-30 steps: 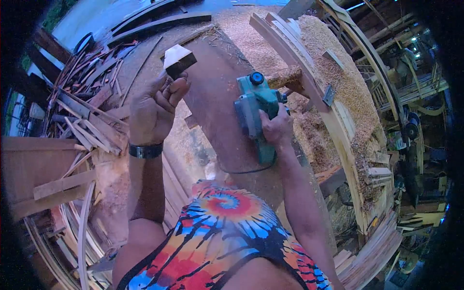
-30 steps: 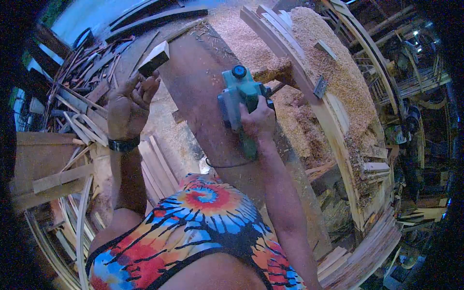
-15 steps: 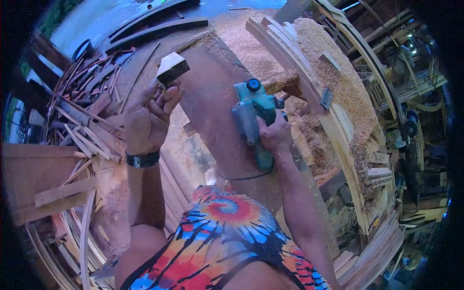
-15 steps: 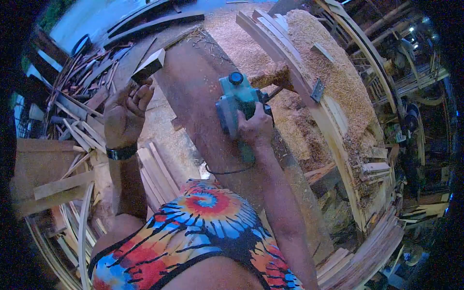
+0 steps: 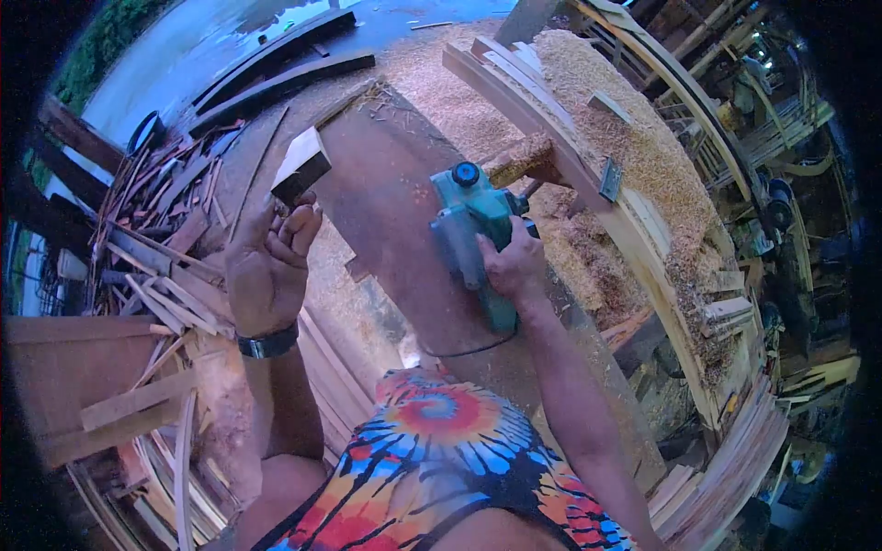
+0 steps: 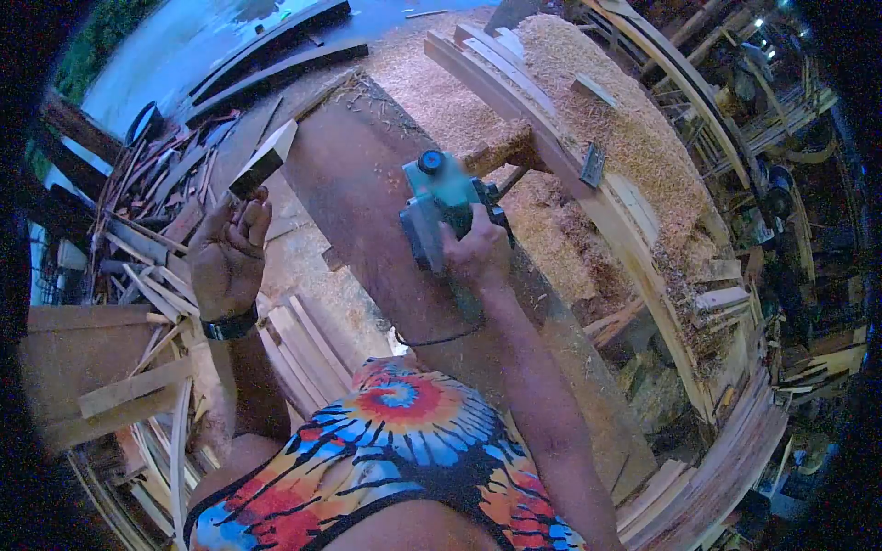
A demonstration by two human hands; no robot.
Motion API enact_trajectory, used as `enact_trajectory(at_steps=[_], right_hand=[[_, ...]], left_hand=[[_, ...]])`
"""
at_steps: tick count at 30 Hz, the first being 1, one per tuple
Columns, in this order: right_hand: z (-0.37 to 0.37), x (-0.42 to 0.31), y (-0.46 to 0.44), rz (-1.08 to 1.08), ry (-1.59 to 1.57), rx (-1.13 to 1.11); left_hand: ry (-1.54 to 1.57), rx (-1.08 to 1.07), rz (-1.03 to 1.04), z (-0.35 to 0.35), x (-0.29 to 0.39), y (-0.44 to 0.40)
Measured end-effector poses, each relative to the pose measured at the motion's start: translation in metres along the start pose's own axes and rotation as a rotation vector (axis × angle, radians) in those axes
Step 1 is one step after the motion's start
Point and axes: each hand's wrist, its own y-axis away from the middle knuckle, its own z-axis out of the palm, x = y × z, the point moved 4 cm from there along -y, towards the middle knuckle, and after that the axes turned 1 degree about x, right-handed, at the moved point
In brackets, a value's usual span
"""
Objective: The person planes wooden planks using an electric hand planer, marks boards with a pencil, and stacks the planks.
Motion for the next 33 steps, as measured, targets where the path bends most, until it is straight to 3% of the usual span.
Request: enact_trajectory(at_steps=[11,14,15,19,28,33], right_hand=[[-0.002,0.001,-0.001,0.047,0.078,-0.01],[0.0,0.002,0.001,0.041,0.055,-0.016],[-0.001,0.003,0.0,0.021,0.013,-0.025],[0.0,-0.005,0.001,-0.047,0.072,0.021],[-0.001,0.002,-0.002,-0.071,-0.016,0.006],[-0.006,-0.004,0.0,-0.065,-0.037,-0.023]], left_hand=[[0.023,-0.062,-0.047,0.005,-0.005,0.001],[0.047,0.035,-0.048,0.0,-0.015,-0.004],[0.173,-0.138,-0.013,0.018,-0.014,0.006],[0.082,-0.021,-0.058,0.013,-0.018,-0.003],[0.02,-0.06,-0.04,0.014,-0.015,-0.006],[-0.123,-0.129,-0.214,-0.005,-0.042,0.018]])
